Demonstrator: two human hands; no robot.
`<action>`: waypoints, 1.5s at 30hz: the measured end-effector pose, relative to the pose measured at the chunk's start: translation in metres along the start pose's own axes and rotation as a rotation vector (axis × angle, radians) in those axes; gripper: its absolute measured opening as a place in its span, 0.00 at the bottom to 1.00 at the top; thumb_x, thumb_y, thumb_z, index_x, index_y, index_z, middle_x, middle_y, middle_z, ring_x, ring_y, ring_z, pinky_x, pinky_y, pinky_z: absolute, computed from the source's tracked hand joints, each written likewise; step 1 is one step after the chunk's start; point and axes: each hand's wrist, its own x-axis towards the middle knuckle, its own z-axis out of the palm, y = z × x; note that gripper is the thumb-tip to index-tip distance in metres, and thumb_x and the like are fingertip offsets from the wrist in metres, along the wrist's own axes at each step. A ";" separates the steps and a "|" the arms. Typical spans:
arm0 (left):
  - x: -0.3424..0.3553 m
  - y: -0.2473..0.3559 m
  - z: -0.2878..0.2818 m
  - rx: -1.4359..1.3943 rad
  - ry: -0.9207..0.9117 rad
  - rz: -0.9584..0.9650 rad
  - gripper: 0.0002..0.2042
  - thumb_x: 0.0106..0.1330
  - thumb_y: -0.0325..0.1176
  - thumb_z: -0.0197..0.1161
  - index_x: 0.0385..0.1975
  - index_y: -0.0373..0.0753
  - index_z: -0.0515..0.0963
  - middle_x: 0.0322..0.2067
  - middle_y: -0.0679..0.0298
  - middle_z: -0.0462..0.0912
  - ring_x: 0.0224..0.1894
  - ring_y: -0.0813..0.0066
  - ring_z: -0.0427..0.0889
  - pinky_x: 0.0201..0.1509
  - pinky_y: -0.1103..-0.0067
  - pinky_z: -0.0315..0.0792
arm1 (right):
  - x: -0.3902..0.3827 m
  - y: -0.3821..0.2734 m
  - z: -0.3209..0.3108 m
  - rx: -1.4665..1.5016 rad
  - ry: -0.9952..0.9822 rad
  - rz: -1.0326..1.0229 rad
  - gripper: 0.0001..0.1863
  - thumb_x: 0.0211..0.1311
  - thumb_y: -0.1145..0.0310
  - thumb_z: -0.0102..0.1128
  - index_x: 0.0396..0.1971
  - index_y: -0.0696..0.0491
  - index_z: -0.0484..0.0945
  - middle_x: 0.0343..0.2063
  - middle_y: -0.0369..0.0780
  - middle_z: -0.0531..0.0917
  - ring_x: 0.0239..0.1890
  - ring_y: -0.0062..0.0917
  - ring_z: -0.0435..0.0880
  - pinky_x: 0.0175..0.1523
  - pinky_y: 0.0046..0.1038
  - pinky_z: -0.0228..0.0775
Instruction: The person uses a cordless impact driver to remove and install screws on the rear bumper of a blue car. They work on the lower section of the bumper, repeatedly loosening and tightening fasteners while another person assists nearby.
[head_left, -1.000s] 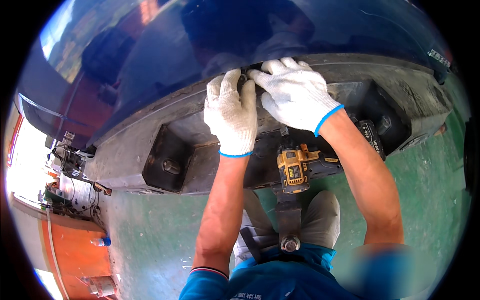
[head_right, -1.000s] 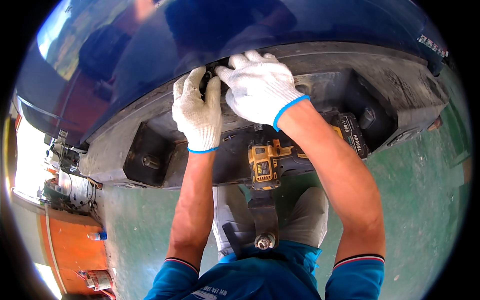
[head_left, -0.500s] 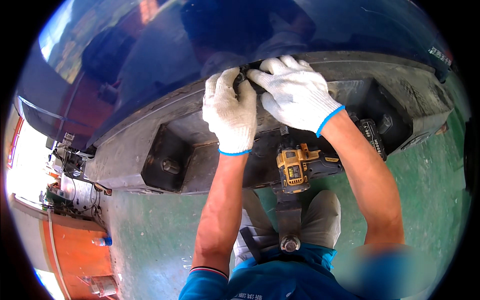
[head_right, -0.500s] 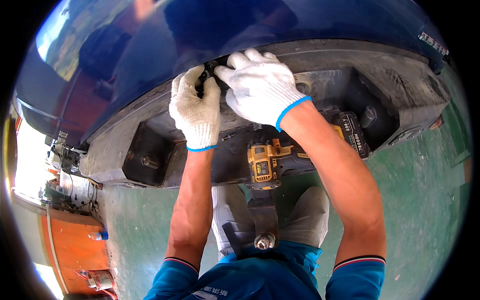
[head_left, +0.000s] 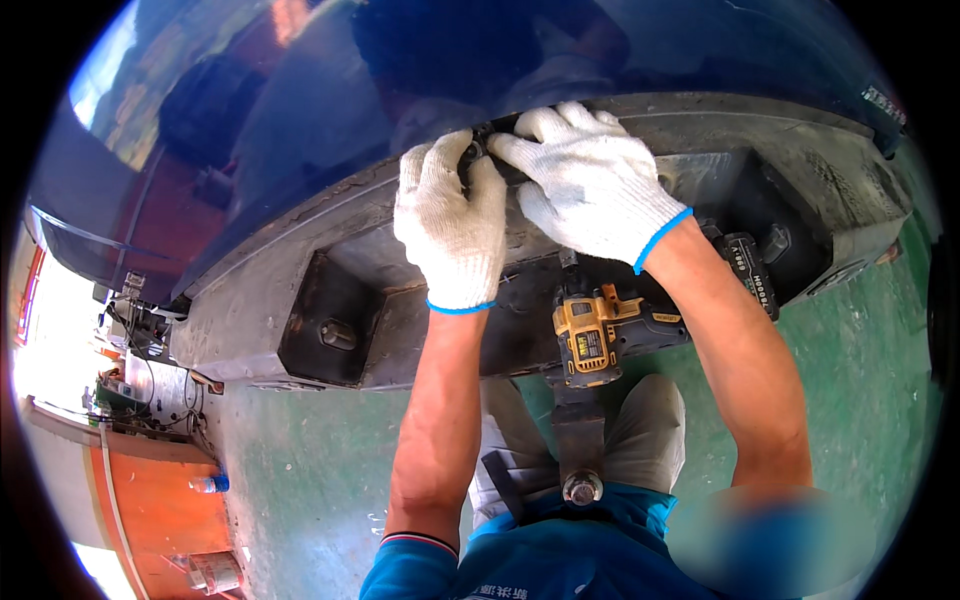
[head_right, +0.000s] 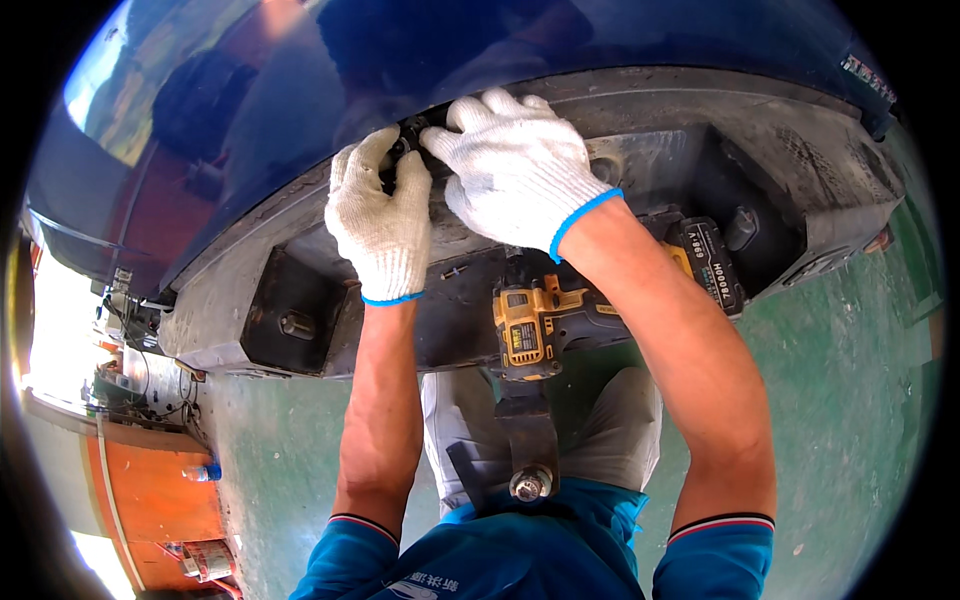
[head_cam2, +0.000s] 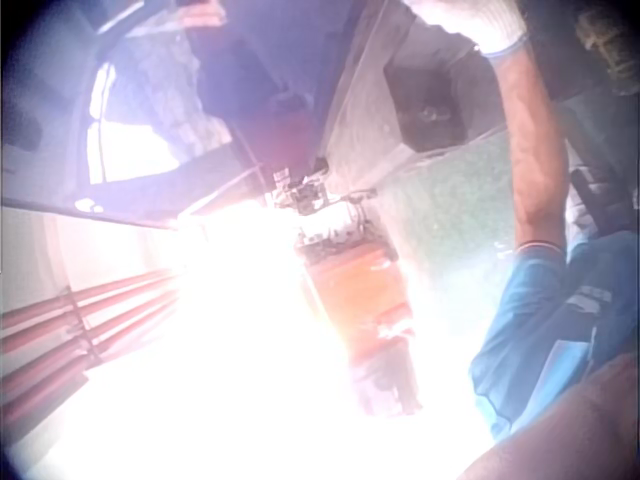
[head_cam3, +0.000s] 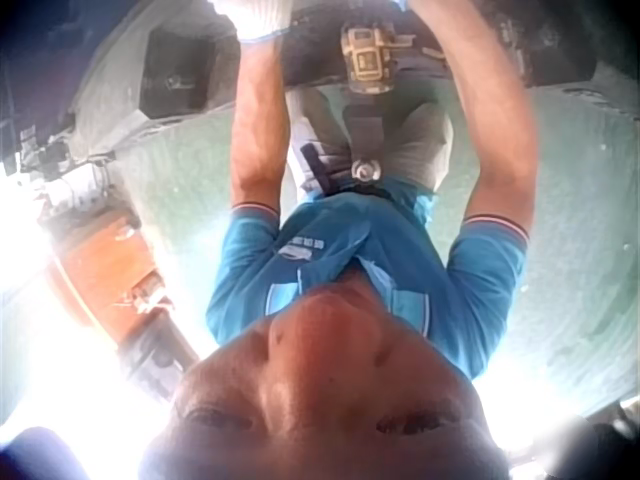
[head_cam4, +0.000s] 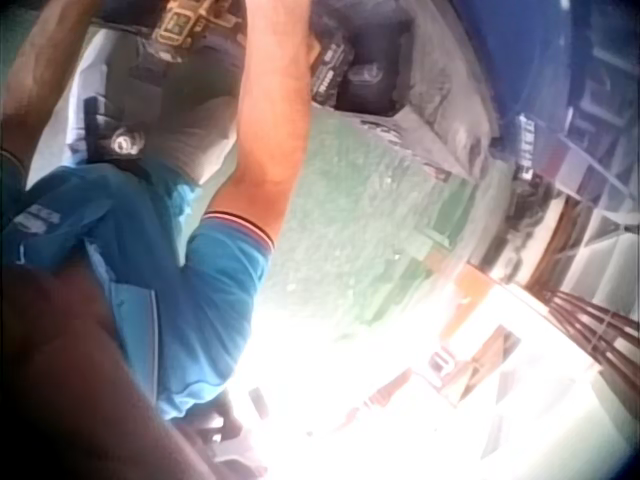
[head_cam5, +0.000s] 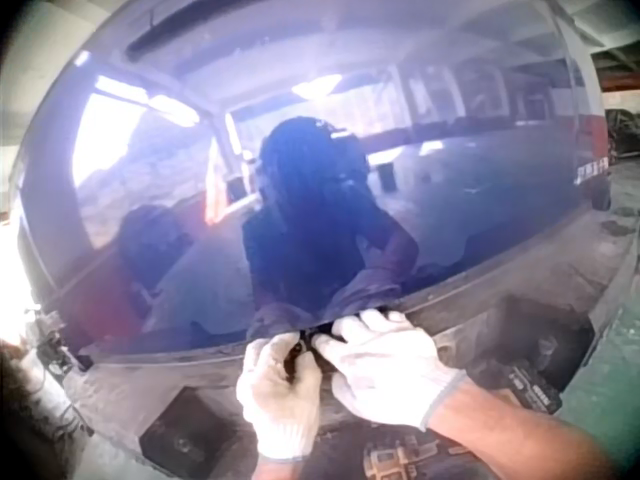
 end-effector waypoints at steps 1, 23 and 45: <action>0.000 0.000 0.000 -0.008 -0.002 -0.007 0.12 0.65 0.26 0.73 0.48 0.36 0.91 0.42 0.57 0.90 0.40 0.61 0.91 0.49 0.69 0.85 | 0.000 0.001 0.001 0.001 0.007 -0.003 0.26 0.63 0.60 0.69 0.62 0.45 0.88 0.55 0.41 0.87 0.63 0.36 0.84 0.69 0.44 0.77; 0.004 -0.006 -0.006 -0.047 -0.051 0.045 0.12 0.69 0.28 0.74 0.50 0.37 0.92 0.44 0.57 0.91 0.40 0.66 0.91 0.49 0.72 0.84 | -0.001 -0.002 0.002 -0.004 0.045 0.007 0.29 0.59 0.61 0.70 0.63 0.46 0.88 0.54 0.40 0.87 0.61 0.36 0.84 0.68 0.43 0.78; -0.003 -0.008 -0.003 -0.078 -0.044 0.043 0.13 0.72 0.25 0.72 0.54 0.35 0.91 0.51 0.54 0.92 0.50 0.63 0.93 0.58 0.71 0.84 | -0.001 -0.002 0.005 -0.007 0.085 -0.011 0.28 0.57 0.62 0.72 0.61 0.47 0.89 0.52 0.40 0.88 0.59 0.36 0.86 0.63 0.43 0.79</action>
